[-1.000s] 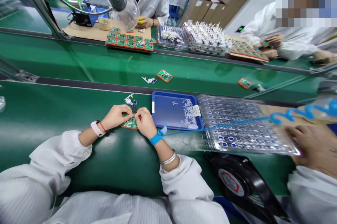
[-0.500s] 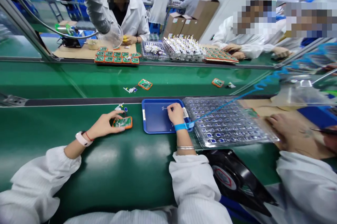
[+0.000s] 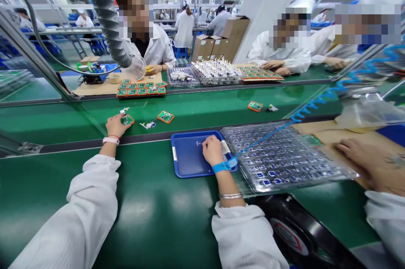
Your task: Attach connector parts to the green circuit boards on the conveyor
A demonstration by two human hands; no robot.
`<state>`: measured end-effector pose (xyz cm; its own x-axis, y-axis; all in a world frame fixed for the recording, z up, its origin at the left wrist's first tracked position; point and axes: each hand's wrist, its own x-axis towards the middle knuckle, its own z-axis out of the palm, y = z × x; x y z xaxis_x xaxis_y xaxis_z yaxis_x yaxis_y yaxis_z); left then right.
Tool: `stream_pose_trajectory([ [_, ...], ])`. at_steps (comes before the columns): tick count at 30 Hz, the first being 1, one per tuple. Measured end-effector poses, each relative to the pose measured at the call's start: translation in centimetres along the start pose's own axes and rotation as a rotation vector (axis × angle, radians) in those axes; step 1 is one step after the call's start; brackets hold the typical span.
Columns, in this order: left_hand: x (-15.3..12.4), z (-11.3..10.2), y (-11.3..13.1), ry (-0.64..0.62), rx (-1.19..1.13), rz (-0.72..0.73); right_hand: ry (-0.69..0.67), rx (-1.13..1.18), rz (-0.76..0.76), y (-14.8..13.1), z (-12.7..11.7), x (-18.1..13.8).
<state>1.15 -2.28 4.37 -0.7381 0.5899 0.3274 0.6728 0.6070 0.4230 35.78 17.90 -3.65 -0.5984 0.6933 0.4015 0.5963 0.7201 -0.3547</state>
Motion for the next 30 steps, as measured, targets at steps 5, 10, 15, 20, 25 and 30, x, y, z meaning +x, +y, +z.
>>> stream_pose_trajectory([
  [5, -0.5, 4.7, 7.0, -0.145, 0.100, 0.091, 0.049, -0.043, -0.026, -0.2, 0.1, -0.3],
  [10, -0.1, 8.5, 11.4, -0.239, 0.163, 0.036, 0.085, -0.077, -0.042, 0.0, 0.3, -0.5],
  [15, 0.5, 7.8, 9.1, -0.230, 0.158, -0.042, 0.084, -0.081, -0.027, 0.1, 0.6, -0.5],
  [20, 0.3, 6.7, 7.4, -0.164, 0.118, -0.087, 0.078, -0.081, -0.019, 0.0, 0.5, -0.6],
  [25, -1.2, 5.4, 6.0, -0.092, 0.009, -0.042, 0.066, -0.103, -0.020, -0.2, 0.3, -0.6],
  [30, -5.5, 3.5, 4.0, -0.087, -0.158, 0.059, 0.058, -0.106, -0.017, 0.0, 0.6, -0.6],
])
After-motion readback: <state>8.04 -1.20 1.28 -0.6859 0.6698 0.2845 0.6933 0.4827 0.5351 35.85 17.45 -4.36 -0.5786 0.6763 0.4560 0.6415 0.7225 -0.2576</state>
